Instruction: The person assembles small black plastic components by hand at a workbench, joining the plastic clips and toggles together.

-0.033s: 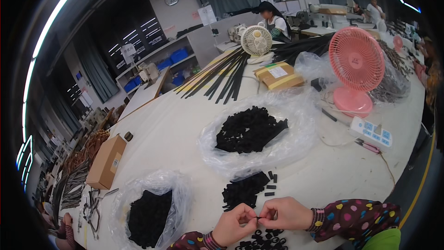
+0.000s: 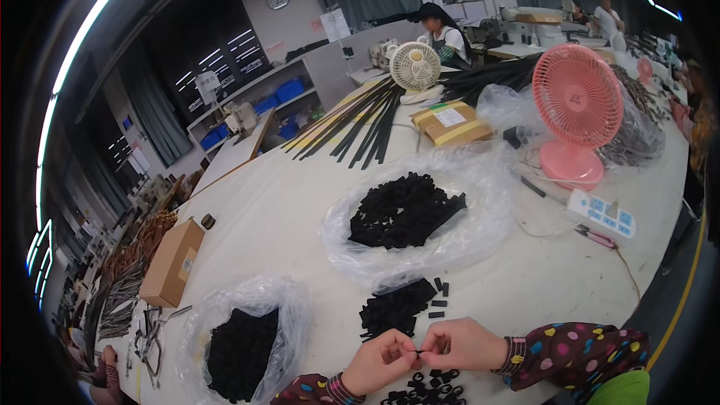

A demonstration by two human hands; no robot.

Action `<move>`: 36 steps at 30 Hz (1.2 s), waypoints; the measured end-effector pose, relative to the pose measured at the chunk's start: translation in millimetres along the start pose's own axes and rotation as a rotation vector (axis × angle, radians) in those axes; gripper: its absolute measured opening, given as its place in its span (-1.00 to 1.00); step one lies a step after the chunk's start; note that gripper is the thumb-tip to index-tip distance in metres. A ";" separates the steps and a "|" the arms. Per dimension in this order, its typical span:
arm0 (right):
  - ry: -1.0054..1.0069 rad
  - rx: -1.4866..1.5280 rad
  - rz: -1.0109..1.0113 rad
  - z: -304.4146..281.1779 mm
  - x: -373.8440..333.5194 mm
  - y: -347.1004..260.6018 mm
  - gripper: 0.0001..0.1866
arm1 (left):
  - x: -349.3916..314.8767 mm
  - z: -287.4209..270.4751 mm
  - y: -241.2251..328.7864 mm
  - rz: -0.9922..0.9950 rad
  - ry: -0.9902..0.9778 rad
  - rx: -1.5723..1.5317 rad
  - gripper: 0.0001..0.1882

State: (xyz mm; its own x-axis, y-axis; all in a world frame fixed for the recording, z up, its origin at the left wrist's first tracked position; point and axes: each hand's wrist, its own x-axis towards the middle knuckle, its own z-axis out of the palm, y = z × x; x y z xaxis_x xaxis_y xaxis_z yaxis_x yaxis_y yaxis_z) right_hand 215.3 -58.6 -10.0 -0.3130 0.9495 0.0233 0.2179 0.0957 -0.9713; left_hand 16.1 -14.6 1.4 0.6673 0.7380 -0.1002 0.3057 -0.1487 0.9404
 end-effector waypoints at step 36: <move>0.151 -0.228 -0.209 8.4 -3.6 -2.9 -0.80 | -0.4 9.2 -3.9 0.037 0.148 -0.026 -0.88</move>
State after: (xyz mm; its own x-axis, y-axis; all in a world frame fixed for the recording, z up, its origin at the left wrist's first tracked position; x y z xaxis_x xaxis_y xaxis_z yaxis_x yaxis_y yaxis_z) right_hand 208.0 -64.8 -9.3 -0.2357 0.9342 0.2678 0.3696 0.3411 -0.8644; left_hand 20.9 -20.3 -5.3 0.5701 0.8214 -0.0182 0.2641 -0.1622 0.9508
